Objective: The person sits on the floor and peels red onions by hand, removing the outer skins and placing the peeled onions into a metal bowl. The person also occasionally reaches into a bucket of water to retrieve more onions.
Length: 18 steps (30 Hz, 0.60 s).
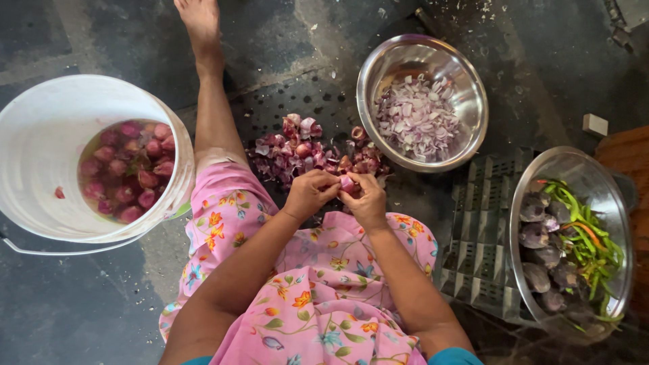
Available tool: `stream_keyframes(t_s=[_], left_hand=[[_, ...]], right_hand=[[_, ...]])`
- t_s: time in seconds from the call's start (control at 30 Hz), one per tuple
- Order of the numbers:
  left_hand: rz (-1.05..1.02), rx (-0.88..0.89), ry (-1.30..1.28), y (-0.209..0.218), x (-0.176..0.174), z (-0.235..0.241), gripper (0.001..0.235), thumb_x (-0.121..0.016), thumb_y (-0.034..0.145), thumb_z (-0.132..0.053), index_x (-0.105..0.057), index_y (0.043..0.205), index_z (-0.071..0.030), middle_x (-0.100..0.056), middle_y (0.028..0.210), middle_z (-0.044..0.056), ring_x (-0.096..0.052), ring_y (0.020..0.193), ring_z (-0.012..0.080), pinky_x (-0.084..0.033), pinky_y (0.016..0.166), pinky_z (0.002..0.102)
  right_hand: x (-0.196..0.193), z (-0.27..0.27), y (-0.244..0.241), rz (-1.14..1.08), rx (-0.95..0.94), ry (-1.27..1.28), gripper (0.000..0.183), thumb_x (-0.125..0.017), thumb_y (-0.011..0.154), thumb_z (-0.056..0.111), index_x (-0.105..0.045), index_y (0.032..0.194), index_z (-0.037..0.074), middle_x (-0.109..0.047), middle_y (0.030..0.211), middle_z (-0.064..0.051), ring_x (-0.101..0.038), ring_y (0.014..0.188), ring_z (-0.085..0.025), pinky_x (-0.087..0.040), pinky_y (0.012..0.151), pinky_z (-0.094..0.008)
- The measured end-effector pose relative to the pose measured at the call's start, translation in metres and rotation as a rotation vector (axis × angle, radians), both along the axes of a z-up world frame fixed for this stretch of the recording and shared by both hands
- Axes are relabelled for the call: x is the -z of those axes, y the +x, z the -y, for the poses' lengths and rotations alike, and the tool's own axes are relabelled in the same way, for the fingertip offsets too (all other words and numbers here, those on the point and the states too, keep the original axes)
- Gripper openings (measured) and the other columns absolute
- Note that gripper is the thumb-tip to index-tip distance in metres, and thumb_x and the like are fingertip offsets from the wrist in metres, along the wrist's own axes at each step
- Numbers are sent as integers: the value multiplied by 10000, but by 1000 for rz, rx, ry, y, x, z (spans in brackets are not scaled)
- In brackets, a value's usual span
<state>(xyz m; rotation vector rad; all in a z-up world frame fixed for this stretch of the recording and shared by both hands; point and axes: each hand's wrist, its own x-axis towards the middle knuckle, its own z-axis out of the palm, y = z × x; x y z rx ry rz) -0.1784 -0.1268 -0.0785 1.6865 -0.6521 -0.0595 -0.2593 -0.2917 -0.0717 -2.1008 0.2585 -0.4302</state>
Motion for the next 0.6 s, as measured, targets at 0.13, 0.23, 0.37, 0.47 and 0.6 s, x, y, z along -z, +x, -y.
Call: stream_keyframes(t_s=[0.13,0.23,0.37,0.47,0.6], left_hand=[[-67,-30,62,0,8,5,111,-795,827,-142,-780,908,-67,-728,846,83,-722,707,207,-588,669,309],[-71,-78,74,0,14,8,98,-793,819,-135,-754,865,-58,-715,821,83,-712,704,207,-584,672,314],[-37,-86,45,-1,20,11,100,-772,816,-122,-714,857,-50,-694,834,98,-698,713,244,-577,668,339],[17,-97,59,-1,21,12,110,-764,820,-117,-689,859,-47,-678,842,111,-682,732,279,-565,671,366],[142,-96,54,-2,24,12,115,-741,829,-96,-648,872,-44,-655,856,128,-660,769,315,-547,694,390]], right_hand=[[2,0,0,125,-18,-201,468,-880,724,44,-732,1167,57,-689,1072,-104,-723,903,-223,-602,771,-311],[2,-3,2,173,-1,-306,459,-871,712,46,-722,1146,56,-672,1039,-122,-701,890,-279,-589,764,-360],[0,-5,3,155,-8,-292,458,-858,707,48,-717,1143,52,-662,1019,-134,-695,868,-285,-588,740,-369],[-3,-7,3,214,-20,-372,463,-861,702,43,-712,1139,48,-668,1019,-137,-685,910,-307,-580,795,-393],[-9,-8,2,196,-14,-294,456,-852,713,40,-707,1146,44,-690,1040,-139,-695,921,-294,-588,802,-372]])
